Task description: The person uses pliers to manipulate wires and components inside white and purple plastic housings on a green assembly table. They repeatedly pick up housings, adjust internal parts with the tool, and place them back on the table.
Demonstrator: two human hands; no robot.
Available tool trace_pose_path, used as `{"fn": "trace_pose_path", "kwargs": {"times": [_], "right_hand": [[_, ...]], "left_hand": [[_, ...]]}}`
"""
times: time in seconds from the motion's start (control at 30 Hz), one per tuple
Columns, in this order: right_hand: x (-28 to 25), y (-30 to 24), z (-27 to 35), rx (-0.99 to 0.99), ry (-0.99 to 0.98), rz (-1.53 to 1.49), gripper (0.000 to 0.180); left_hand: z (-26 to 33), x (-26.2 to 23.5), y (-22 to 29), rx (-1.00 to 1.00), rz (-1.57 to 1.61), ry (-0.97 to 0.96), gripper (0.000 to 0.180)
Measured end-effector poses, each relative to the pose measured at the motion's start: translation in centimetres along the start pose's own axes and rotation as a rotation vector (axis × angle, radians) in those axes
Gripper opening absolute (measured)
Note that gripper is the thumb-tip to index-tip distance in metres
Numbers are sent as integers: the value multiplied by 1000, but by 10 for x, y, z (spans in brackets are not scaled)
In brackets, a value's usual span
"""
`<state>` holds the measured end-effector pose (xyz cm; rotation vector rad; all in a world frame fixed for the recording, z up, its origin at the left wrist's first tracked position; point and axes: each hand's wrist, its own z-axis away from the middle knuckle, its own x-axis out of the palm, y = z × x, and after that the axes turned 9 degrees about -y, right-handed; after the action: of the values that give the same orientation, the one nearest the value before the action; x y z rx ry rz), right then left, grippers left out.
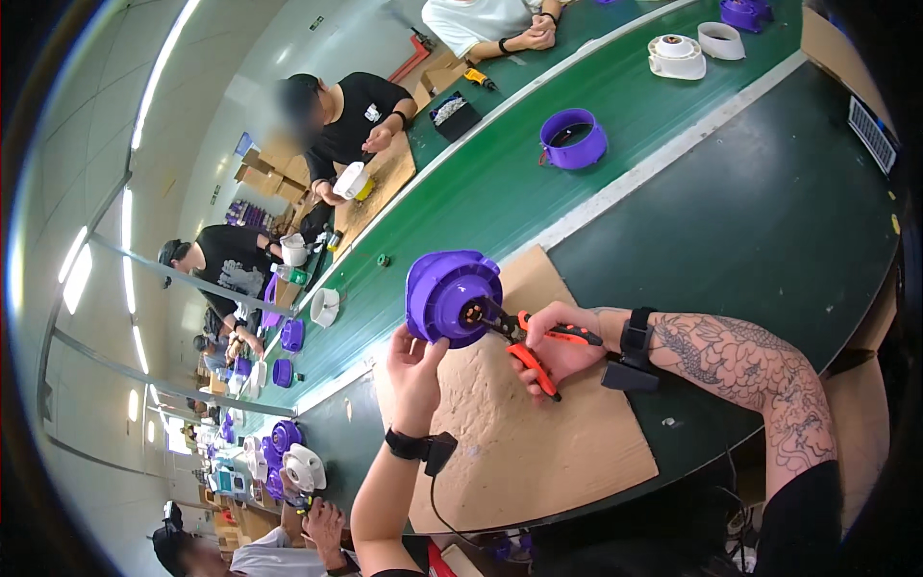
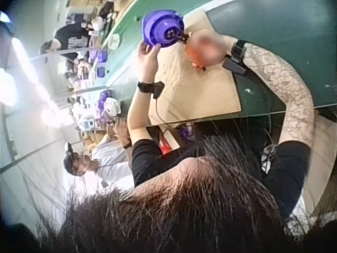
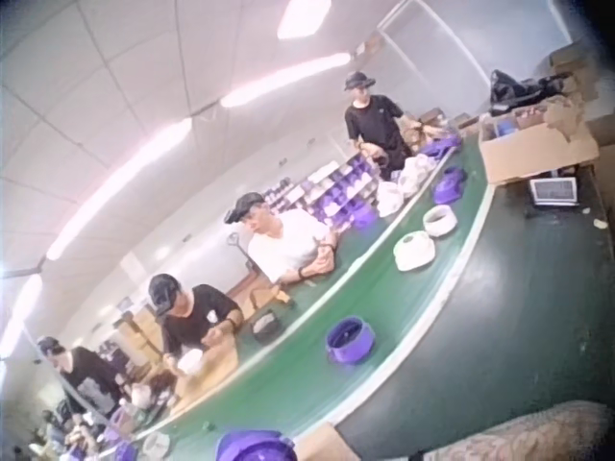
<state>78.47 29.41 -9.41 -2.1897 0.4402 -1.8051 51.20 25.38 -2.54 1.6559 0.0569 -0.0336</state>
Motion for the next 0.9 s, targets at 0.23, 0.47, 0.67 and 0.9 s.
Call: {"fn": "trace_pose_path", "kwargs": {"times": [0.23,0.47,0.67,0.9], "right_hand": [[-1,3,-3,4,35,66,33],[-13,-1,-1,37,-39,57,33],[1,0,-2,9,56,69,28],[-5,2,-8,14,131,82,23]], "left_hand": [[9,11,-10,105,-52,41,49],[9,18,-14,161,-144,38,47],[11,16,-19,192,-173,37,50],[7,14,-10,227,-221,-4,50]]}}
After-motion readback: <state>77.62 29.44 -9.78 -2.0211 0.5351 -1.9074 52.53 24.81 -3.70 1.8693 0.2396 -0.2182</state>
